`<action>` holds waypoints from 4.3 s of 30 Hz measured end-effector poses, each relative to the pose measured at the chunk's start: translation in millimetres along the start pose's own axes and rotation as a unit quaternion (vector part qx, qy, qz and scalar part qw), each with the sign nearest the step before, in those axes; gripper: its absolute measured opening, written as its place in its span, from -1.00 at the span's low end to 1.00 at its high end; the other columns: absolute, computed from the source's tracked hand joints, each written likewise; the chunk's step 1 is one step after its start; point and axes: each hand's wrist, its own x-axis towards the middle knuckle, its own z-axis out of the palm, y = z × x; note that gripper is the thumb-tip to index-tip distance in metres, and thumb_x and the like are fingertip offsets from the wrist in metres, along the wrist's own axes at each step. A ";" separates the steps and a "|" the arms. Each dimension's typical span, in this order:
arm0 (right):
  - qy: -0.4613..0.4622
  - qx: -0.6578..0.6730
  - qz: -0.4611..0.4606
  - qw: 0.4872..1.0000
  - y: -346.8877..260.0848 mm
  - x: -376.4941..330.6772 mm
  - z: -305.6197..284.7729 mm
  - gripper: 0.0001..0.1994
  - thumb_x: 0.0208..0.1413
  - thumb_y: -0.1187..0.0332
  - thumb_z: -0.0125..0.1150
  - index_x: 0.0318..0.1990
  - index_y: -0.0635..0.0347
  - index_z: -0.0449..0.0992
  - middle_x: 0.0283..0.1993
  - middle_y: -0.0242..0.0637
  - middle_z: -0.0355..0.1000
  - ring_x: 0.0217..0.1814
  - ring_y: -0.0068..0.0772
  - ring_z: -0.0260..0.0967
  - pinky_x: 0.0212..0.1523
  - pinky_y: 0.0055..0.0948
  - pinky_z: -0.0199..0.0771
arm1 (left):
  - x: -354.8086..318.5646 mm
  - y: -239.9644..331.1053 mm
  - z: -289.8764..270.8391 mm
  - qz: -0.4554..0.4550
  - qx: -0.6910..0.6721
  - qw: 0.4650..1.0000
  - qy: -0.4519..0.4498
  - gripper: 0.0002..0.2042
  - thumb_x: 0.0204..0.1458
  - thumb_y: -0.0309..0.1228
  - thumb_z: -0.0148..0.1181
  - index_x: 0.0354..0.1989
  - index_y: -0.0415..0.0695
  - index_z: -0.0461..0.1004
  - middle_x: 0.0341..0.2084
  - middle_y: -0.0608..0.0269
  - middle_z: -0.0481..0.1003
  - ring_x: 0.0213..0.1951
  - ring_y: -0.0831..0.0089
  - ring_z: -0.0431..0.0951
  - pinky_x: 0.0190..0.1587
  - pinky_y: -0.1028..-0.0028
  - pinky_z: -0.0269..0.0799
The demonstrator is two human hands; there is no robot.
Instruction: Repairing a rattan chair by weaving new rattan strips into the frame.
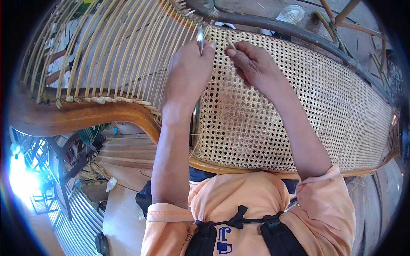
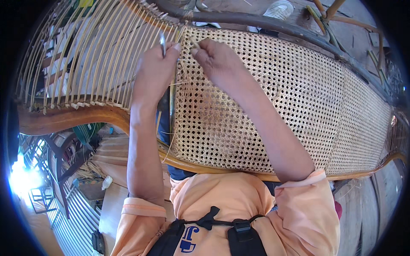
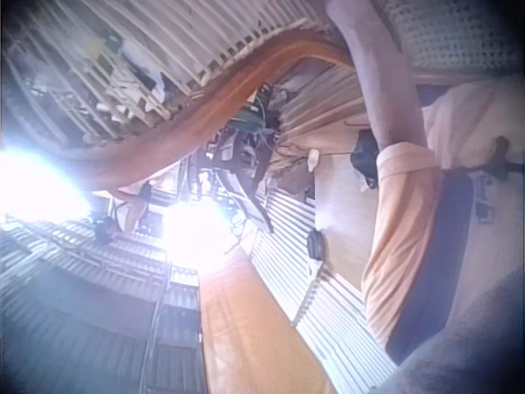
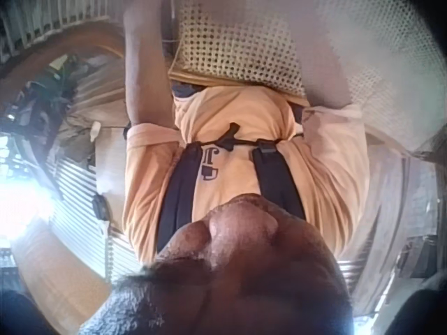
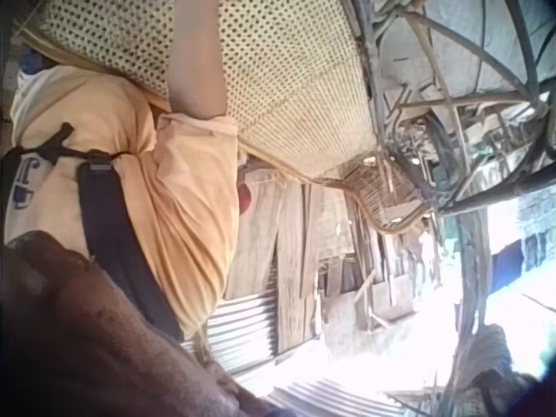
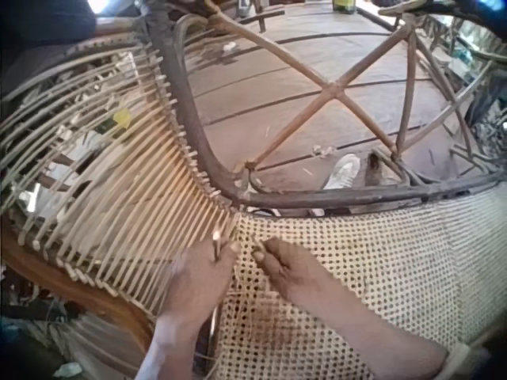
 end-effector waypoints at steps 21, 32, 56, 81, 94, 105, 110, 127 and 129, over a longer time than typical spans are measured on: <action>0.152 -0.139 -0.039 0.978 25.8 34.9 54.7 -0.82 0.08 0.32 0.02 -0.25 0.19 0.48 -0.30 -0.13 0.48 -0.26 -0.18 0.43 -0.19 -0.28 0.37 | -46.7 17.9 -54.5 0.013 -0.221 0.973 -0.066 -0.73 0.04 -0.25 0.03 -0.62 -0.13 0.31 -0.75 0.33 0.29 -0.69 0.55 0.32 -0.59 0.48 0.27; 0.214 -0.081 -0.055 0.972 41.8 34.2 75.3 -0.86 0.01 0.28 0.15 -0.33 0.11 0.49 -0.38 -0.19 0.47 -0.37 -0.13 0.41 -0.32 -0.30 0.38 | 56.2 30.1 5.9 0.096 0.340 0.933 -0.071 -0.75 -0.07 -0.36 0.01 -0.39 -0.28 0.56 -0.49 0.00 0.55 -0.34 0.17 0.58 -0.18 0.30 0.44; 0.226 -0.200 -0.156 0.940 51.4 34.4 78.1 -0.81 0.14 0.26 -0.03 -0.18 -0.05 0.51 -0.24 -0.22 0.40 -0.20 -0.10 0.41 -0.20 -0.21 0.43 | 101.4 -4.6 22.3 0.061 0.429 0.881 -0.188 -0.78 -0.05 -0.44 -0.02 -0.51 -0.30 0.55 -0.56 -0.03 0.54 -0.49 0.15 0.57 -0.35 0.24 0.48; 0.331 -0.165 -0.213 0.904 55.4 49.2 107.1 -0.91 0.04 0.41 0.07 -0.32 0.14 0.48 -0.40 -0.16 0.43 -0.34 -0.11 0.38 -0.30 -0.27 0.37 | 131.7 5.2 23.1 0.108 0.415 0.857 -0.286 -0.78 -0.21 -0.42 0.25 -0.30 -0.06 0.60 -0.24 0.13 0.54 -0.20 0.19 0.55 -0.14 0.22 0.44; 0.195 -0.258 -0.210 0.923 48.6 37.2 81.9 -0.84 0.08 0.41 0.06 -0.20 0.23 0.46 -0.32 -0.20 0.34 -0.31 -0.30 0.30 -0.22 -0.43 0.33 | 120.1 15.4 15.4 -0.003 0.298 0.914 -0.275 -0.75 -0.20 -0.41 0.25 -0.27 -0.07 0.59 -0.21 0.11 0.53 -0.17 0.18 0.53 -0.13 0.26 0.41; 0.130 0.182 -0.085 0.971 74.9 60.0 81.5 -0.82 0.15 0.36 -0.05 -0.22 0.26 0.44 -0.31 -0.19 0.39 -0.32 -0.19 0.34 -0.22 -0.35 0.37 | 109.7 16.6 10.4 0.058 0.330 0.905 -0.262 -0.75 -0.20 -0.43 0.23 -0.26 -0.08 0.59 -0.21 0.09 0.52 -0.18 0.15 0.53 -0.14 0.23 0.42; 0.118 0.120 -0.204 0.964 73.8 64.5 81.3 -0.84 0.16 0.37 -0.03 -0.24 0.16 0.48 -0.29 -0.10 0.39 -0.21 -0.09 0.37 -0.15 -0.32 0.37 | 119.8 26.1 30.6 0.003 0.358 0.893 -0.274 -0.76 -0.24 -0.46 0.25 -0.30 -0.09 0.60 -0.28 0.12 0.55 -0.23 0.20 0.56 -0.19 0.26 0.46; 0.141 -0.372 -0.343 0.851 67.8 40.0 62.3 -0.72 -0.05 0.52 0.00 -0.13 0.10 0.45 -0.21 -0.11 0.37 -0.09 -0.07 0.30 -0.11 -0.25 0.39 | 124.2 29.3 39.5 -0.050 0.477 0.834 -0.273 -0.73 -0.23 -0.43 0.24 -0.26 -0.08 0.59 -0.21 0.10 0.53 -0.19 0.18 0.55 -0.15 0.26 0.47; 0.149 -0.355 -0.350 0.854 58.1 27.9 57.1 -0.73 -0.04 0.51 -0.01 -0.14 0.10 0.45 -0.22 -0.11 0.36 -0.10 -0.06 0.30 -0.12 -0.24 0.39 | 103.3 32.6 9.1 0.123 0.433 0.843 -0.295 -0.73 -0.17 -0.41 0.19 -0.22 -0.05 0.58 -0.17 0.12 0.51 -0.15 0.16 0.53 -0.10 0.28 0.45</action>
